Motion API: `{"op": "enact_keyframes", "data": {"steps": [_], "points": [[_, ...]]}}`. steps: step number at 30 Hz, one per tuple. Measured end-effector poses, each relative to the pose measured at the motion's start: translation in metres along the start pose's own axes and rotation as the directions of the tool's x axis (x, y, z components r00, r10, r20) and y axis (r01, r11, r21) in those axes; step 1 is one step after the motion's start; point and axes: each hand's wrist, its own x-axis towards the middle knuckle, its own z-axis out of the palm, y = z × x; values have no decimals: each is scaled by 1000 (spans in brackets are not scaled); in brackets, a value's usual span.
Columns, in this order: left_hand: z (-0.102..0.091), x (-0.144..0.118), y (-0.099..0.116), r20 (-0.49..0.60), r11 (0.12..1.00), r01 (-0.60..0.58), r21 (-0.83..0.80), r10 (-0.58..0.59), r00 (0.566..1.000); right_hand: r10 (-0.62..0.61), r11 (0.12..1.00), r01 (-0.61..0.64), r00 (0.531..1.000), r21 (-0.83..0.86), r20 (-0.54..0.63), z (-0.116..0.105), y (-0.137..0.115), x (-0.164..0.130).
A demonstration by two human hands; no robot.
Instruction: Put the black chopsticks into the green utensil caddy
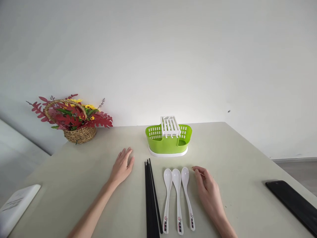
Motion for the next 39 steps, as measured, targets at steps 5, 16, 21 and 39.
{"op": "enact_keyframes", "data": {"steps": [5,16,21,39], "points": [[0,0,4,6,999,-19,35,19,1000,-14,1000,14,1000,-13,-2,-1,0,-1],[-1,-6,11,38,995,-62,83,59,998,-37,999,37,999,-37,-1,1,3,-1],[-2,-7,14,46,995,-64,77,61,997,-52,998,52,999,-44,2,0,5,-2],[-3,-11,18,52,995,-54,80,50,997,-499,708,513,850,-485,171,29,-43,-31]]}}
